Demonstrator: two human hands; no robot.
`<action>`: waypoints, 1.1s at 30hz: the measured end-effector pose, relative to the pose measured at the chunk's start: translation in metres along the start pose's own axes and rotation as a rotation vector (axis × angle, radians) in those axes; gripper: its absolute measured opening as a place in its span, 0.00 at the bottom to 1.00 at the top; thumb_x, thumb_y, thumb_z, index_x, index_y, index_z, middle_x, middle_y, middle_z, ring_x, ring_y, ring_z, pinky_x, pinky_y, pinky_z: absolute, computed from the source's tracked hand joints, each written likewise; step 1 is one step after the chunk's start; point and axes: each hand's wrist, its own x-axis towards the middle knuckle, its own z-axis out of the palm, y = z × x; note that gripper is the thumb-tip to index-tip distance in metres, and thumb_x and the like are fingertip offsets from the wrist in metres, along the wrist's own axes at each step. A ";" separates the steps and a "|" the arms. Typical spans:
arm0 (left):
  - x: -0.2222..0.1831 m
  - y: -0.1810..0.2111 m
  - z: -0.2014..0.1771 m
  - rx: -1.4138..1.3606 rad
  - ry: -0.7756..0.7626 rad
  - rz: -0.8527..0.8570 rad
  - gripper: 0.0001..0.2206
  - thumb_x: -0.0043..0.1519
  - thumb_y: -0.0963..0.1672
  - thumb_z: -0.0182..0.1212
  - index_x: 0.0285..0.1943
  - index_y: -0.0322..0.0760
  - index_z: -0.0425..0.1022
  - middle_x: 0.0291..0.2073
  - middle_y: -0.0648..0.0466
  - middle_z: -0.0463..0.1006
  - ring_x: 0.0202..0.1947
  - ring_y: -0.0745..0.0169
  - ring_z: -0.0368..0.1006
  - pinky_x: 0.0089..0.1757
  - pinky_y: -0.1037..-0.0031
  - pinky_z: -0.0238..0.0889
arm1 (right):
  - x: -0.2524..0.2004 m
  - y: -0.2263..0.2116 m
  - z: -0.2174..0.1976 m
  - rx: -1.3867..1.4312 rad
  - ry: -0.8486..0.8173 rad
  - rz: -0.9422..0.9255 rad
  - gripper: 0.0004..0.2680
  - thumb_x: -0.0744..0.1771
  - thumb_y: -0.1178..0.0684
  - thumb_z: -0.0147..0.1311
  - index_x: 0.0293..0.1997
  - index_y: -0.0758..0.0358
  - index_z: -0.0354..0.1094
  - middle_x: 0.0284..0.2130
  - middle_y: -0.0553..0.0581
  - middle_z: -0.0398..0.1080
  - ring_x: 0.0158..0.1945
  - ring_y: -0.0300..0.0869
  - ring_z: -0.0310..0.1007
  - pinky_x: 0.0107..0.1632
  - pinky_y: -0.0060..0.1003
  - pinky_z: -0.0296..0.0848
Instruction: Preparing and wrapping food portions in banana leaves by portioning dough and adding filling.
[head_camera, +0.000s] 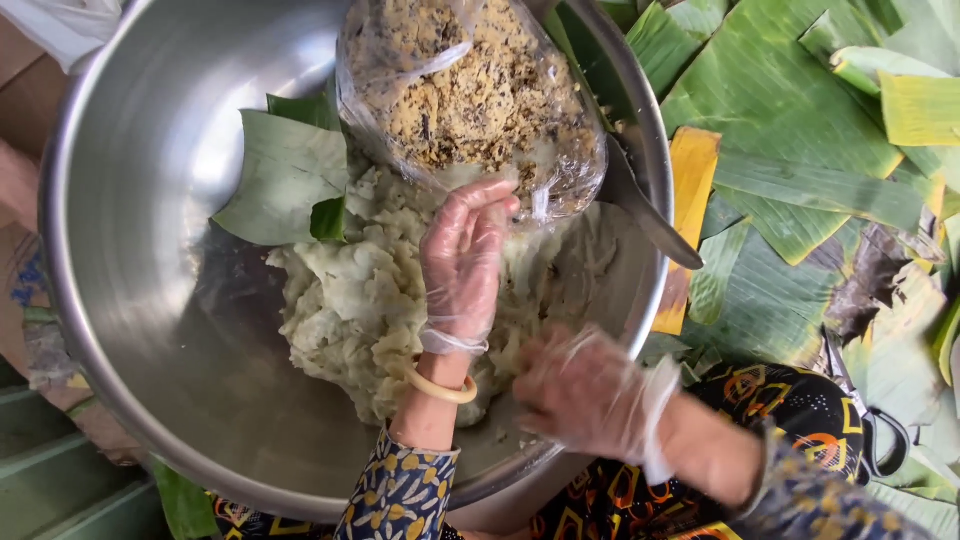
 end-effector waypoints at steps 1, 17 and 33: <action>0.000 0.001 -0.002 -0.068 -0.007 -0.142 0.10 0.66 0.38 0.56 0.53 0.45 0.79 0.50 0.51 0.80 0.48 0.60 0.77 0.50 0.70 0.74 | 0.007 -0.003 0.026 -0.054 0.180 -0.082 0.12 0.66 0.47 0.51 0.54 0.49 0.71 0.39 0.52 0.76 0.48 0.50 0.75 0.54 0.46 0.73; -0.003 -0.064 -0.002 -0.825 0.203 -0.363 0.09 0.58 0.40 0.61 0.42 0.25 0.80 0.40 0.38 0.81 0.47 0.46 0.79 0.56 0.55 0.72 | 0.096 0.027 -0.021 0.376 0.705 0.310 0.28 0.64 0.53 0.54 0.73 0.62 0.51 0.37 0.74 0.77 0.45 0.64 0.78 0.53 0.62 0.75; 0.013 -0.021 -0.045 -0.674 0.138 -0.491 0.14 0.64 0.43 0.63 0.58 0.39 0.75 0.40 0.47 0.80 0.34 0.60 0.78 0.32 0.74 0.77 | 0.059 0.027 -0.137 0.693 0.824 0.502 0.05 0.67 0.51 0.60 0.43 0.46 0.81 0.26 0.50 0.80 0.27 0.37 0.80 0.35 0.32 0.78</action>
